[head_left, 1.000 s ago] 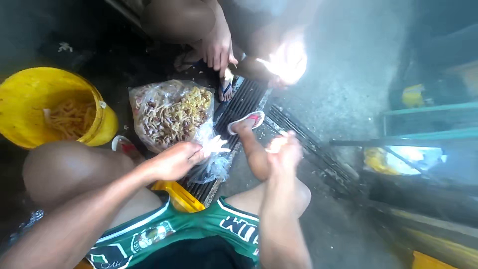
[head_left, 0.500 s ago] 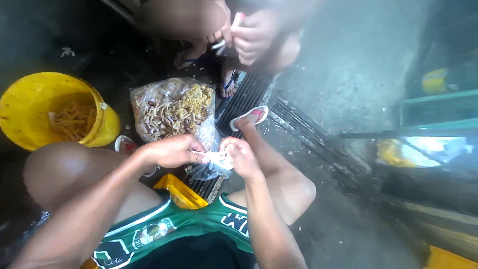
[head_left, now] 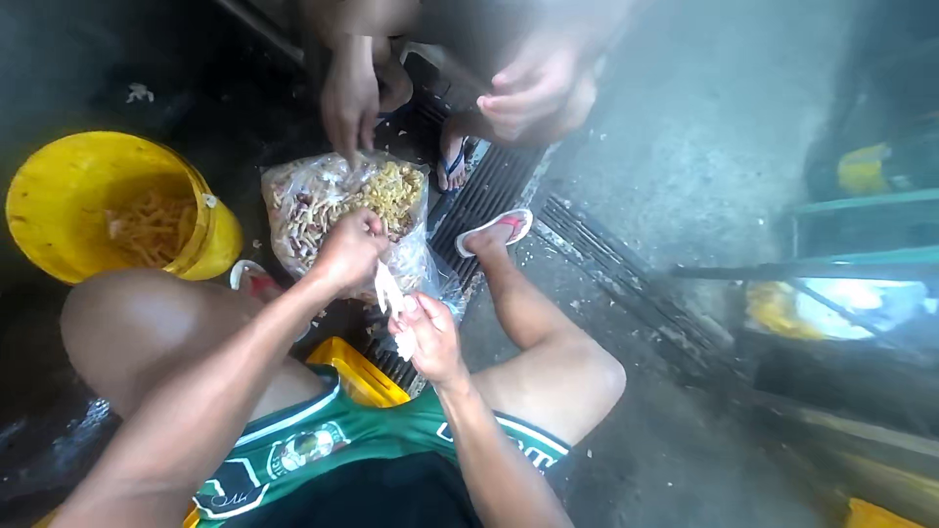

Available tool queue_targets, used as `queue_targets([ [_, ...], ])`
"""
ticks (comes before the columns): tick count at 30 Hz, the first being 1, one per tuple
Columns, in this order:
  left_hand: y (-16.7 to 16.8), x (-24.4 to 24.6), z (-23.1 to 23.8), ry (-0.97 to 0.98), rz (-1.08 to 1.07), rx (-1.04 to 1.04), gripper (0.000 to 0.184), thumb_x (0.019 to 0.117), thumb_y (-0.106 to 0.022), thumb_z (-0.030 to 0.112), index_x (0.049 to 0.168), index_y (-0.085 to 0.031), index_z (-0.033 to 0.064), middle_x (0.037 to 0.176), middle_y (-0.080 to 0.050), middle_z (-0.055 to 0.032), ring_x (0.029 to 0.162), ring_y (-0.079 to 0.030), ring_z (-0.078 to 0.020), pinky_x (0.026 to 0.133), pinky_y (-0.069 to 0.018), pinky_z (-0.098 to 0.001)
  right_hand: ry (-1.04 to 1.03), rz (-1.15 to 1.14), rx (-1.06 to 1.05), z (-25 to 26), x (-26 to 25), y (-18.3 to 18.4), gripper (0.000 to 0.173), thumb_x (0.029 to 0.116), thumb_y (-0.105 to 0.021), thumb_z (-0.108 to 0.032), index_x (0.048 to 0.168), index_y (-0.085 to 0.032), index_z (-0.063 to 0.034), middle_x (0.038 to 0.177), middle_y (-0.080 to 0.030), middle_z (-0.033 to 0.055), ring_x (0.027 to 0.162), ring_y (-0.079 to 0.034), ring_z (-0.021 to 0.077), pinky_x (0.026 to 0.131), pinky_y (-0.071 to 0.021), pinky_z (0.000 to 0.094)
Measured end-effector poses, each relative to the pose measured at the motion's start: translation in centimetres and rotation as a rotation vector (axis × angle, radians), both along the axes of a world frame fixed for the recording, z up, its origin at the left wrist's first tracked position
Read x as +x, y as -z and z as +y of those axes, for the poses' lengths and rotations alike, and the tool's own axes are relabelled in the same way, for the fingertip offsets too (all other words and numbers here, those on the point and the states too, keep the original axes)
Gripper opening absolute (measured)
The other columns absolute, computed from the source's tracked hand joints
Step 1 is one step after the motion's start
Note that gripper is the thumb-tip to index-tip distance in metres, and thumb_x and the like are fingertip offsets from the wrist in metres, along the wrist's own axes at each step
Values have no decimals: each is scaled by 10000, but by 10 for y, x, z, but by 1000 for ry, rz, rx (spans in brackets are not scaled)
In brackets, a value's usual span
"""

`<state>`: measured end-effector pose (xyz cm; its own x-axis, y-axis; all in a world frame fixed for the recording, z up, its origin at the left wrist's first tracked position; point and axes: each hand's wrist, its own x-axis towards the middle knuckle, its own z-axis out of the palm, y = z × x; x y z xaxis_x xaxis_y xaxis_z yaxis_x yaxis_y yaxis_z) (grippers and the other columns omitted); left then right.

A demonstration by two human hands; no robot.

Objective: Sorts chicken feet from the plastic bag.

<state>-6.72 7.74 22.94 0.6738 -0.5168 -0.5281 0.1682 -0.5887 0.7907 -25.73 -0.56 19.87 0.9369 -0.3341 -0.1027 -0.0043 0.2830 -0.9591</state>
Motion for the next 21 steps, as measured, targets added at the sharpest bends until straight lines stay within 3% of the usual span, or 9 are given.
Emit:
queue_targets([
  [2,5,36,10,-184,-65,31,282,953,-638,181,1191,-629,29,944,-661,-176,752,-640,-284,674,-552,-511,12,-41,57,4,-13,-5,298,1072,-472,-215,832,-586,-80,688,-528,-17,581,-508,81,549,-471,257],
  [3,5,55,19,-286,-66,-13,292,955,-627,182,1199,-616,23,938,-652,-149,714,-607,-245,632,-528,-461,1,-52,86,5,-20,-7,289,1067,-486,-213,824,-582,-88,684,-523,-21,574,-504,76,540,-466,250],
  [5,-5,76,34,-402,-22,-183,194,970,-574,152,1146,-576,72,758,-625,-26,513,-510,-99,450,-435,-263,-33,-50,119,2,-30,-7,281,1064,-503,-201,831,-598,-76,695,-538,-11,576,-512,76,542,-468,246],
  [6,-13,78,37,-416,36,-281,133,973,-540,125,1102,-557,94,682,-594,5,449,-464,-65,401,-383,-212,-44,-41,112,-1,-30,-7,279,1067,-506,-205,852,-614,-64,711,-558,-4,584,-526,79,548,-481,247],
  [8,-24,68,36,-359,134,-372,100,977,-520,100,1069,-557,109,624,-528,21,413,-436,-54,372,-371,-192,-63,-9,58,-9,-24,-9,266,1069,-526,-229,954,-651,-24,785,-611,24,629,-561,91,567,-503,258],
  [10,-27,48,30,-258,184,-314,173,961,-546,102,1131,-575,109,664,-514,3,436,-446,-77,388,-401,-220,-96,29,-3,-17,-10,-16,342,1064,-549,-282,1149,-661,29,876,-654,64,697,-597,108,612,-534,267],
  [12,-27,31,23,-170,213,-237,190,953,-567,96,1143,-584,102,684,-500,-14,450,-414,-89,402,-377,-234,-104,91,-58,-18,7,-20,412,1058,-548,-331,1248,-647,21,919,-683,76,718,-615,118,639,-546,271],
  [16,-18,18,10,-52,228,-170,33,960,-591,98,991,-581,102,649,-469,-18,451,-393,-103,412,-344,-239,-74,140,-247,-9,37,-24,297,1060,-540,-276,1048,-701,-26,791,-670,46,658,-622,112,600,-547,271],
  [21,-6,24,8,-112,116,-96,159,915,-657,85,1064,-604,97,723,-533,-58,492,-424,-133,442,-360,-281,-39,97,-248,3,37,-14,316,1063,-511,-254,950,-702,-30,718,-600,40,618,-572,120,572,-515,284],
])
